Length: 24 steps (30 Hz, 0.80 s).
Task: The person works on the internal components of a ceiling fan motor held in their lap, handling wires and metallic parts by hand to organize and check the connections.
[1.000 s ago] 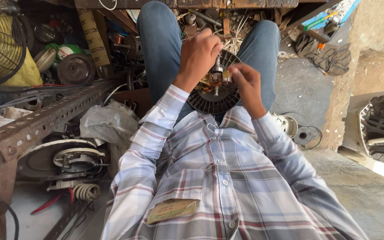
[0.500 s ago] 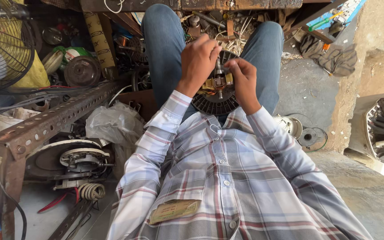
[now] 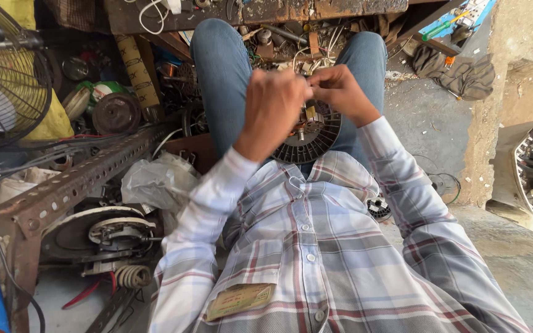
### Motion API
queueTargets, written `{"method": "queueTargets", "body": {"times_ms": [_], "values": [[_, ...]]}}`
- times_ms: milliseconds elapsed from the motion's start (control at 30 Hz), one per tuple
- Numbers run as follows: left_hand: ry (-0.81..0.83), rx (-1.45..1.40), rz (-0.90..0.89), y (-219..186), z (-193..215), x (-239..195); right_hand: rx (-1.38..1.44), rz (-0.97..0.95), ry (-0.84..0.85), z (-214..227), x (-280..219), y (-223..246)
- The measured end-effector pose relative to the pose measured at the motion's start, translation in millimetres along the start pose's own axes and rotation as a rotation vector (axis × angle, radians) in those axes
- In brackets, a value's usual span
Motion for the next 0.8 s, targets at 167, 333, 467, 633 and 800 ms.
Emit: {"method": "queueTargets", "body": {"times_ms": [167, 333, 467, 633, 800], "values": [[0.196, 0.023, -0.028, -43, 1, -61, -0.321, 0.082, 0.155, -19, -12, 20], [0.260, -0.100, -0.041, -41, 2, -110, -0.765, 0.387, -0.493, -32, -61, 56], [0.293, -0.146, -0.036, -21, 18, -111, -1.141, 0.611, -0.109, -107, -106, 58], [0.111, -0.089, -0.014, 13, 39, -64, -1.061, 0.394, -0.181, -123, -116, 53], [0.088, -0.131, -0.086, 29, 12, -11, -1.041, 0.270, -0.171, -123, -116, 48]]}}
Point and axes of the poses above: each hand's wrist, its own x-axis towards the middle knuckle, its own z-axis out of the back of the hand, y = z × x, the point moved 7 cm from there along x, towards the middle knuckle, and after that the axes turned 10 degrees about x, right-handed, at the moved point
